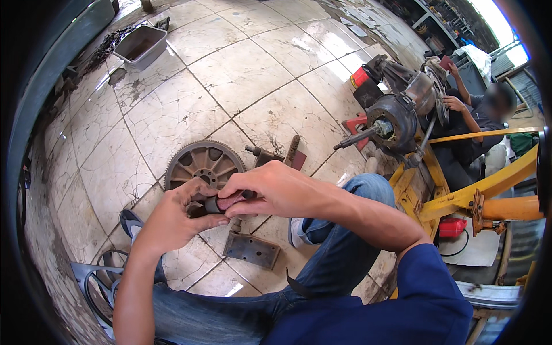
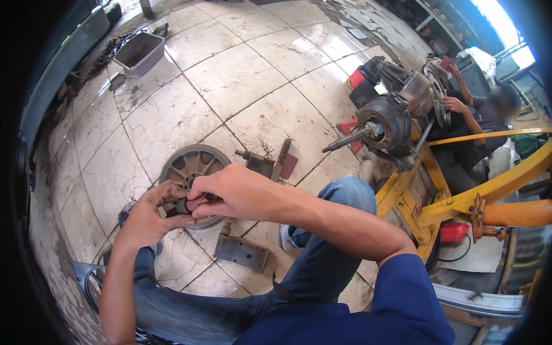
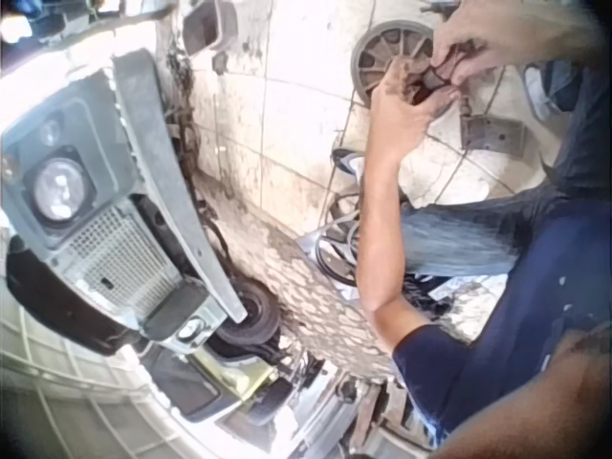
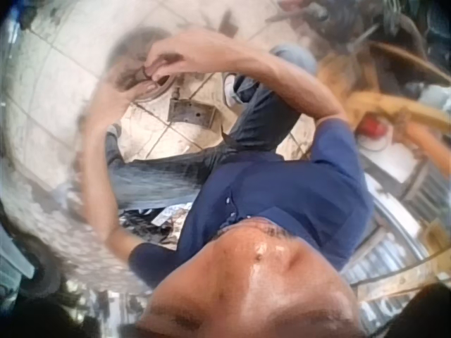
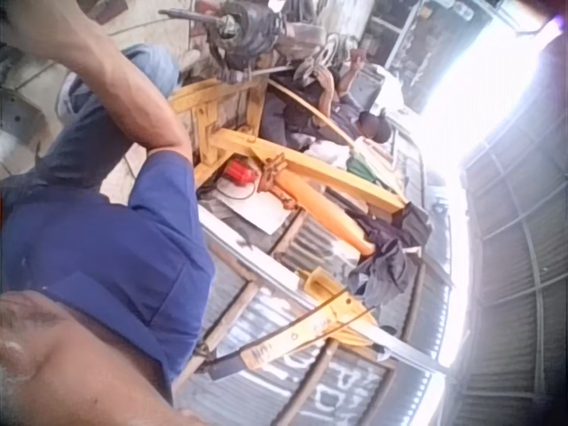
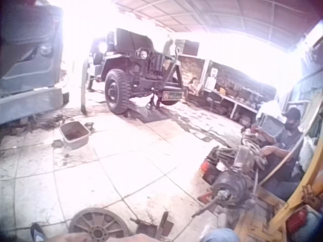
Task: The person sits on the floor and uses a sanding block to smooth the surface of a small cylindrical metal part. They repeatedly rub the part against the sandpaper, rotate it to cover different sides, and occasionally inspect the surface.
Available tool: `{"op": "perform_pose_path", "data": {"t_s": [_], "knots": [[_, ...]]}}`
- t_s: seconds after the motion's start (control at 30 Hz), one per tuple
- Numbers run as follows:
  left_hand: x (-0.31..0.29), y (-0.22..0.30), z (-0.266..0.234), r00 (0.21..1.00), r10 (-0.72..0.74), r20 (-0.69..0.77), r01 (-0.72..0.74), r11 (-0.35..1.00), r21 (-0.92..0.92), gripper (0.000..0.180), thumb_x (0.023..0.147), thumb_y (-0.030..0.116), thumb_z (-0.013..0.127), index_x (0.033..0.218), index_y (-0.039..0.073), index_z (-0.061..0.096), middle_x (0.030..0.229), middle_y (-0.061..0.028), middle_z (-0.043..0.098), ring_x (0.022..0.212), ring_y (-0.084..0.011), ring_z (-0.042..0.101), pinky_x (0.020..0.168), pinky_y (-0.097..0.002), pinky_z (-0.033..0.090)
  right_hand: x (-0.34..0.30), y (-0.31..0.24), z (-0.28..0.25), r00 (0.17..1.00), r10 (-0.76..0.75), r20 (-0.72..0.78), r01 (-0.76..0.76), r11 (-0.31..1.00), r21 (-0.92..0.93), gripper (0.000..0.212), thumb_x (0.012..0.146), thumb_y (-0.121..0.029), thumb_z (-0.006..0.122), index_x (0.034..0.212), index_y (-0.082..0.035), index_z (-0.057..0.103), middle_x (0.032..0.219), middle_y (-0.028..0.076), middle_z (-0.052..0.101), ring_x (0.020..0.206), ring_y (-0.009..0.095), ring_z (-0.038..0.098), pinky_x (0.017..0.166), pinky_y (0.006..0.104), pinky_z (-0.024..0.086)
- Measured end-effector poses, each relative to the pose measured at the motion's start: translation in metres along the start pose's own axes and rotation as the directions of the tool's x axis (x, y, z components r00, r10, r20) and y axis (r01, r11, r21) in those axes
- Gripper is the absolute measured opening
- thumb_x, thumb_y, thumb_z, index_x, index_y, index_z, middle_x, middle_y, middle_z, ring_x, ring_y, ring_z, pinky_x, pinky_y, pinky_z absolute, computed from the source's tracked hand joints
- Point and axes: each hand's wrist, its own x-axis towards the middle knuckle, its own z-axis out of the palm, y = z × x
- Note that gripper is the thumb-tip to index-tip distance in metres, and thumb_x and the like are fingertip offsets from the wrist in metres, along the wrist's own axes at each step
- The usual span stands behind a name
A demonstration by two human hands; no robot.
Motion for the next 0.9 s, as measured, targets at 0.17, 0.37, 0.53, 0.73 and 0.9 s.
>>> {"op": "perform_pose_path", "data": {"t_s": [0.17,0.37,0.53,0.73,0.9], "knots": [[0.001,-0.008,0.012,0.971,0.134,-0.2,-0.091,0.974,0.209,0.046,0.072,0.008,0.086,0.11,0.001,0.061,0.109,-0.0078,0.069,0.108,-0.0165,0.062,0.099,-0.0331,0.048,0.006,-0.012,0.001,0.863,0.476,0.168,-0.498,0.751,0.433,0.025,0.094,-0.018,0.069,0.109,0.002,0.065,0.081,0.009,0.071,0.069,0.013,0.069,0.063,0.0276,0.055],[-0.001,-0.003,0.01,0.908,0.396,-0.14,-0.236,0.757,0.609,0.048,0.071,0.008,0.086,0.111,0.001,0.061,0.111,-0.011,0.069,0.109,-0.021,0.062,0.101,-0.0358,0.045,0.005,-0.006,0.002,0.911,0.4,0.098,-0.41,0.859,0.306,0.029,0.092,-0.021,0.07,0.113,-0.003,0.064,0.094,0.01,0.071,0.079,0.02,0.07,0.07,0.0315,0.056],[0.0,-0.005,-0.006,0.996,0.007,-0.088,-0.005,1.0,0.029,0.048,0.072,0.009,0.086,0.112,0.0,0.061,0.109,-0.0096,0.069,0.107,-0.0187,0.062,0.096,-0.0333,0.048,0.004,0.003,-0.001,0.998,-0.057,-0.007,0.054,0.98,-0.191,0.027,0.089,-0.025,0.069,0.109,-0.008,0.062,0.101,0.014,0.066,0.088,0.035,0.066,0.076,0.0414,0.053],[0.001,-0.009,-0.005,0.995,0.012,-0.095,-0.006,0.998,0.059,0.048,0.071,0.007,0.087,0.111,0.002,0.062,0.105,-0.0072,0.068,0.102,-0.0162,0.063,0.093,-0.0309,0.049,0.004,0.006,-0.002,0.998,-0.06,0.021,0.063,0.984,-0.167,0.03,0.09,-0.024,0.07,0.116,-0.01,0.063,0.1,0.011,0.069,0.091,0.032,0.067,0.082,0.0371,0.055],[0.001,-0.013,0.0,0.927,0.344,-0.149,-0.24,0.849,0.471,0.047,0.071,0.02,0.086,0.109,0.004,0.063,0.096,-0.0166,0.068,0.096,-0.032,0.065,0.102,-0.0414,0.046,0.003,-0.008,0.0,0.924,0.367,0.107,-0.383,0.889,0.251,0.024,0.095,-0.019,0.066,0.113,-0.002,0.065,0.092,0.01,0.073,0.079,0.02,0.071,0.073,0.0309,0.056]]}}
